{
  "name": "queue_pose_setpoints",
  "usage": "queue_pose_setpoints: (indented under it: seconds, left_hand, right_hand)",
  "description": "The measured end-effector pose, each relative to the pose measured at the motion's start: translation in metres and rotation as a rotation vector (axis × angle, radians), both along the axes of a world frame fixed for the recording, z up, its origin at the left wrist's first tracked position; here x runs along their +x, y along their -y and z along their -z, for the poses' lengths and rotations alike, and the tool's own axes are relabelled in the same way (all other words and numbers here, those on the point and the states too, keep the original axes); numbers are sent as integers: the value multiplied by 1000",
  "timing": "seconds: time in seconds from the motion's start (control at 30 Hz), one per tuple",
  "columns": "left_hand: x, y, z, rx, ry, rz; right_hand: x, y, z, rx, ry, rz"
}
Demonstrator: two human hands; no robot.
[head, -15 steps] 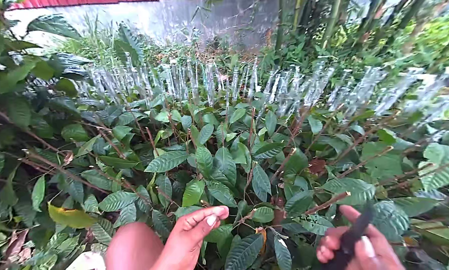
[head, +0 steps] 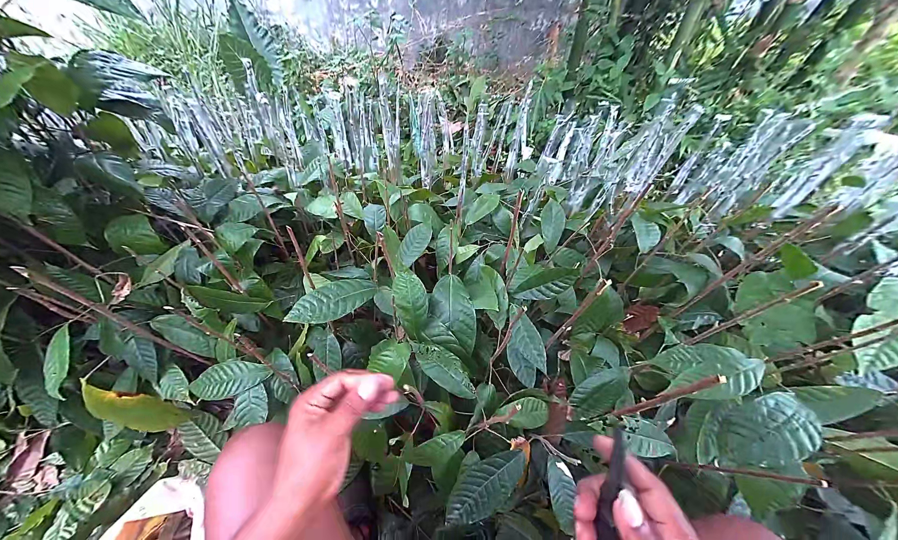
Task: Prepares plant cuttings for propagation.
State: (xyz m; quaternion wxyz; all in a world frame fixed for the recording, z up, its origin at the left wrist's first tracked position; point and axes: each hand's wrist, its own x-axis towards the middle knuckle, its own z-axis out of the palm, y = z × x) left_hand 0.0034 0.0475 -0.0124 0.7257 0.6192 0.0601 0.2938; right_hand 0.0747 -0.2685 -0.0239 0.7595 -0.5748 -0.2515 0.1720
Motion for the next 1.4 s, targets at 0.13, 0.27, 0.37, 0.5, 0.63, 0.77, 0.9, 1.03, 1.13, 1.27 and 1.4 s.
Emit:
queue_pose_setpoints:
  seconds: [0.13,0.27,0.37,0.5,0.63,0.77,0.9,1.03,1.13,1.27,1.4]
  left_hand:
    - [9,-20,-1,111,-253,65]
    - [24,5,13,-33,-447,359]
    - [32,14,18,-87,-410,345]
    - [36,13,19,-94,-365,346]
    - [39,10,20,-68,-339,368]
    - [42,8,21,-66,-346,385]
    - [45,8,17,-74,-362,394]
    - [49,8,13,-80,-372,416]
    - [52,9,14,-86,-394,406]
    - [55,9,11,-124,-433,425]
    - [57,10,11,-155,-481,415]
  right_hand:
    - [-15,-28,11,-61,42,-169]
    - [-7,-80,22,-16,3,-249]
    - [4,-110,31,-33,-56,-265]
    - [13,-126,35,-8,-22,-276]
    - [14,-127,31,-49,22,-279]
    - [16,-127,30,-61,21,-278]
    - [17,-126,32,-67,19,-265]
    - [22,-124,38,-33,3,-272]
    - [24,-122,45,-56,-18,-277]
    - [26,-120,46,-84,-38,-286]
    - [30,-118,54,-114,-52,-286]
